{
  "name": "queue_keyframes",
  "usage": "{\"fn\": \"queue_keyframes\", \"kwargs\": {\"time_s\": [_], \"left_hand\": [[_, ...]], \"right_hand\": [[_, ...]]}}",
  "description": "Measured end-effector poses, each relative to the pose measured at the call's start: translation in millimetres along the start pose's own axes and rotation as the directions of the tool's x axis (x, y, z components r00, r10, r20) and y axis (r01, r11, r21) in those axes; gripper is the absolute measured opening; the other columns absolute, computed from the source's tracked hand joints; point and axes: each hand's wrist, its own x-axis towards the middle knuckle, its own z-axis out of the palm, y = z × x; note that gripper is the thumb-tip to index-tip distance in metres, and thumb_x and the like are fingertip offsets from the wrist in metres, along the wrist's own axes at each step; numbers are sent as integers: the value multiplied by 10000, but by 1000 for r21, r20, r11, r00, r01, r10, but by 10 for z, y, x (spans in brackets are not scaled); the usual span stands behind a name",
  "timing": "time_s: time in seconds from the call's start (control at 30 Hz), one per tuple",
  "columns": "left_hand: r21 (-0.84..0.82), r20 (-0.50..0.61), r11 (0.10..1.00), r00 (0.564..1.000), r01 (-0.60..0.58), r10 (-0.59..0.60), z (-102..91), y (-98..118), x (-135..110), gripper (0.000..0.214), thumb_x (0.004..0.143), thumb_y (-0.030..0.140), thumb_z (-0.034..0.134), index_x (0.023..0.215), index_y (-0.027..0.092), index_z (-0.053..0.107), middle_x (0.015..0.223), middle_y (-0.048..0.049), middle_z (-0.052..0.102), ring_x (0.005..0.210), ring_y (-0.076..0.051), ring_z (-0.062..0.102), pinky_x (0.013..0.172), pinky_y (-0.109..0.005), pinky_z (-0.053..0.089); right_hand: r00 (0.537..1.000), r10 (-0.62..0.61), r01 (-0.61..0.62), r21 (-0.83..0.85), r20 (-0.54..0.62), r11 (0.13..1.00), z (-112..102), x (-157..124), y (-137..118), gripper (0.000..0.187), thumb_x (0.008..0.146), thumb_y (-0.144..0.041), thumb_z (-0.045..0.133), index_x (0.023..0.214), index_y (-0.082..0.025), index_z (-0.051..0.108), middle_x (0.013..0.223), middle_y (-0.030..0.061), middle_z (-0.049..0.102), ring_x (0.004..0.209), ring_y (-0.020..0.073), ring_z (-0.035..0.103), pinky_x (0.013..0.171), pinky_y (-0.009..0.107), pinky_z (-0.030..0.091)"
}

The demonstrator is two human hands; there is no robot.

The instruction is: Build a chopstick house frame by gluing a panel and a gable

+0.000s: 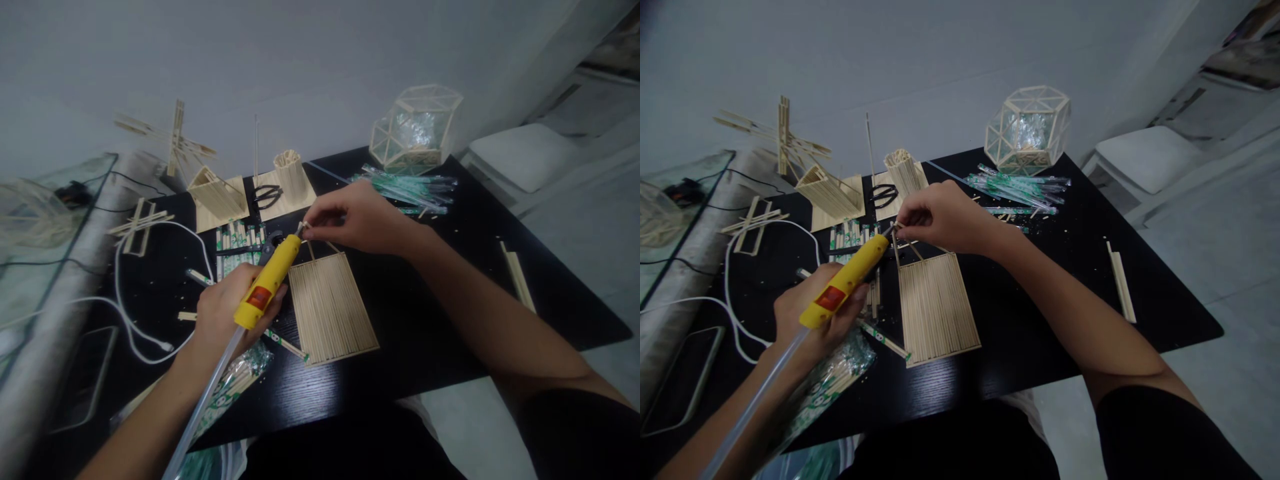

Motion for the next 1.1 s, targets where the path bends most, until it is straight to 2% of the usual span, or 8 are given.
{"fn": "queue_keyframes", "kwargs": {"time_s": [0.37,0.53,0.63,0.87,1.0,1.1], "left_hand": [[50,32,997,997,62,-64,16,-26,-16,361,1046,534,455,967,236,643,770,-32,670,632,-178,660,576,-284,473],[-26,-14,995,995,-100,100,25,-95,19,230,1012,433,577,960,216,634,737,-5,660,578,-144,635,519,-248,428],[-26,-32,990,990,-139,138,17,-105,39,183,997,379,603,955,202,628,731,6,660,564,-134,631,507,-235,417],[-19,-11,994,994,-104,104,12,-79,20,173,1009,354,564,964,201,630,743,-2,665,563,-134,631,526,-243,437],[21,-5,1000,1000,-24,24,-4,-36,3,250,1041,420,507,981,211,629,778,-17,678,603,-151,650,557,-265,458],[38,1,999,1000,-16,16,-18,-10,9,270,1047,435,499,989,208,633,786,-25,688,620,-160,659,561,-274,464]], "right_hand": [[1000,-9,9,21,4,1000,12,5,12,112,875,-250,796,887,-140,777,771,19,753,683,122,632,666,252,450],[1000,-11,11,21,0,1000,19,3,16,98,876,-241,790,894,-145,782,779,19,761,696,125,653,674,249,472],[1000,-10,10,25,0,1000,18,5,12,107,872,-247,797,896,-144,784,778,20,762,697,126,658,671,246,477],[1000,-6,6,19,8,1000,15,4,15,117,879,-248,787,908,-135,782,784,28,757,704,129,649,679,259,464],[1000,-10,10,37,8,999,19,3,19,108,874,-243,788,898,-139,776,784,23,754,695,123,642,678,256,466],[1000,-9,9,31,5,999,17,7,14,99,876,-236,791,895,-140,776,786,24,760,699,125,650,678,252,474]]}}
